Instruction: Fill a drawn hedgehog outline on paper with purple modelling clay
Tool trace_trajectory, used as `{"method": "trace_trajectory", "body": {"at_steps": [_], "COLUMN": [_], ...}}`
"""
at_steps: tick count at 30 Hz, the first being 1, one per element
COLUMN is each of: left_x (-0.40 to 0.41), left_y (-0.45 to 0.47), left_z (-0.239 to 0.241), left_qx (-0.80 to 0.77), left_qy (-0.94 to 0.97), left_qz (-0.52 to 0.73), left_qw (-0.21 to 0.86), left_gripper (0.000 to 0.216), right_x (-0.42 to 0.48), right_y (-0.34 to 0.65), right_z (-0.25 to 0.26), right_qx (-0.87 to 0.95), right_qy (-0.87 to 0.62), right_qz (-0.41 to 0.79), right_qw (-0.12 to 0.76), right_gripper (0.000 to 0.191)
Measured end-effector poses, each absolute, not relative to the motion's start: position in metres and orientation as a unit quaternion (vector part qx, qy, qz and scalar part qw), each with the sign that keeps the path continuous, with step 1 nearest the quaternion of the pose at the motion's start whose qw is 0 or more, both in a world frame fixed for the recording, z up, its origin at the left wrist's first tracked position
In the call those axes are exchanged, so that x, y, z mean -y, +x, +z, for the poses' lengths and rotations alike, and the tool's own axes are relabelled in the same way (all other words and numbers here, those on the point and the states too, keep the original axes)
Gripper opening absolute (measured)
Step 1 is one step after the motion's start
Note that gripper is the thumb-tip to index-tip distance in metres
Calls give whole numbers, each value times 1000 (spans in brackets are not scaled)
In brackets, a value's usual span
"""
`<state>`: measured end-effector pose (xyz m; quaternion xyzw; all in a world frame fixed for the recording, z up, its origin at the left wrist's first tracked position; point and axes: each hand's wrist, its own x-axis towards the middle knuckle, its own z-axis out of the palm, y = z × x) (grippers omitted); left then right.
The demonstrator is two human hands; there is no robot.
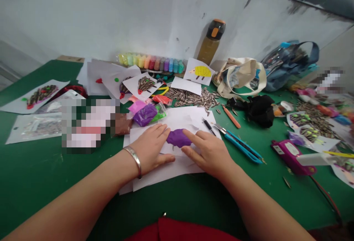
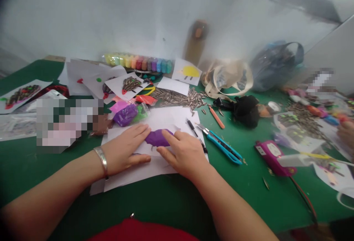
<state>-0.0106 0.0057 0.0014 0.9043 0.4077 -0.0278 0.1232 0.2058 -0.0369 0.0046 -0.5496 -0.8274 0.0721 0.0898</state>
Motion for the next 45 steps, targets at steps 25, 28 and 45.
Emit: {"method": "trace_trajectory", "body": {"at_steps": [25,28,45], "left_x": [-10,-11,-8], "left_y": [-10,-10,-12], "left_z": [0,0,-3], "left_qx": [-418,-412,-419], "left_qy": [897,900,891], "left_qz": [-38,-19,-5], "left_qw": [141,144,176], "left_gripper": [78,76,77], "right_x": [29,28,16], "right_y": [184,180,182], "right_z": [-9,-6,-2], "right_qx": [823,826,836], "right_qy": [-564,-560,-539], "right_qz": [47,39,62], "right_qw": [46,55,82], "right_gripper": [51,49,39]}}
